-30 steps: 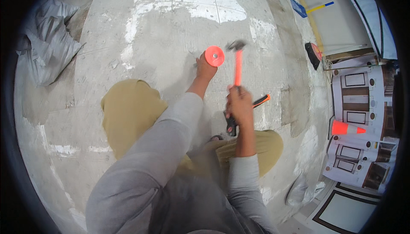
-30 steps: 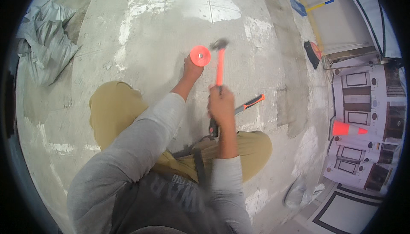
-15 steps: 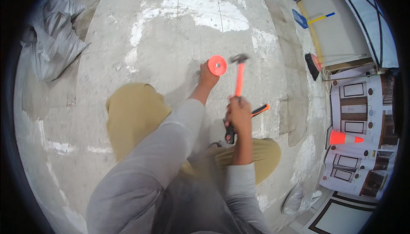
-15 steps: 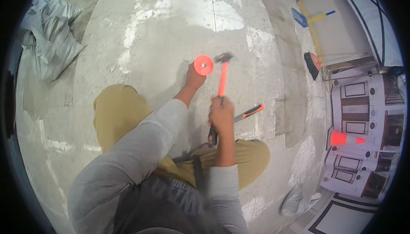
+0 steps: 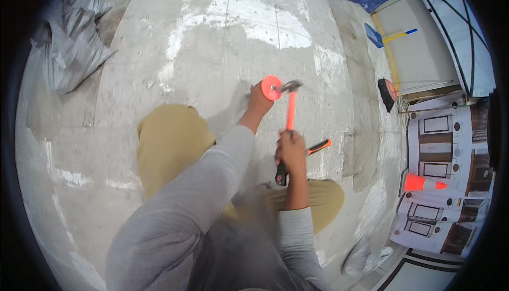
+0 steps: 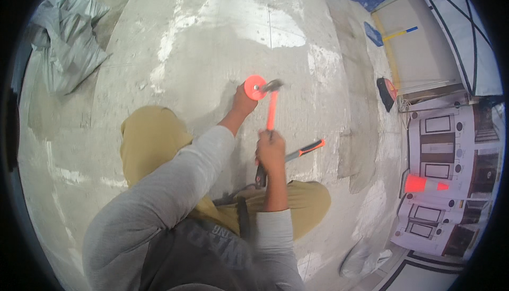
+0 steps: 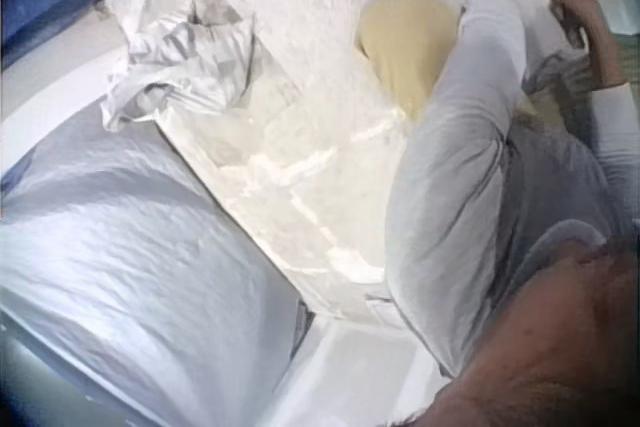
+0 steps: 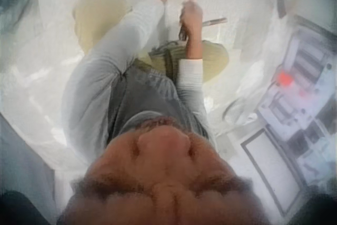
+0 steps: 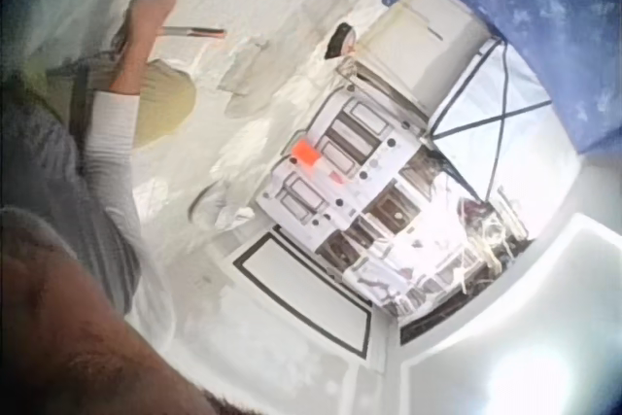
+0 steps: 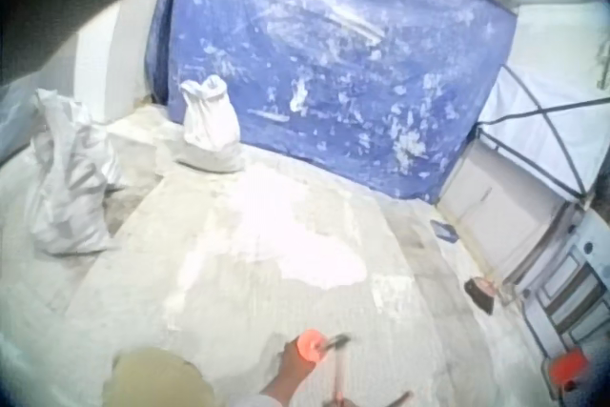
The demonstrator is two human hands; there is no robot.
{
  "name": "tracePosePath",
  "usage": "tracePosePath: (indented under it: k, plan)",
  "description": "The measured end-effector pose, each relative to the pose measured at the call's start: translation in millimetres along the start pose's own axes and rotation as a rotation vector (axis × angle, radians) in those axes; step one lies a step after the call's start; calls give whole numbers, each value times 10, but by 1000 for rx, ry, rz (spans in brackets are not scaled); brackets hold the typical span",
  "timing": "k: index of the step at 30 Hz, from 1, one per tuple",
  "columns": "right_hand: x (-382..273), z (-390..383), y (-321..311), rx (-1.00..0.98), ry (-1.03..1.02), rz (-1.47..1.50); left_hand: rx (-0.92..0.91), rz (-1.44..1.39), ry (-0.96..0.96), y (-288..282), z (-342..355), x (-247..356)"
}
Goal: The person uses a hammer and a chisel to break or remove material from a concrete floor surface while sitting.
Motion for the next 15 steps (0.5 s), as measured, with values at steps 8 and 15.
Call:
tracePosePath:
  k: [8, 15]
  plan:
    - [-814, -202, -462, 413, -485, 487, 111, 124, -4, 95, -149, 28]
    - [258, 63, -46, -7, 48, 64, 15, 112, 118, 225, -133, 24]
Point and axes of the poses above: each hand's wrist, its own z-axis towards the middle knuckle, its own y-axis out of the palm, x = y × z, the point moved 3 cm from there along z, towards the middle knuckle, and after that the axes turned 2 degrees about -y, right-handed, at the moved point
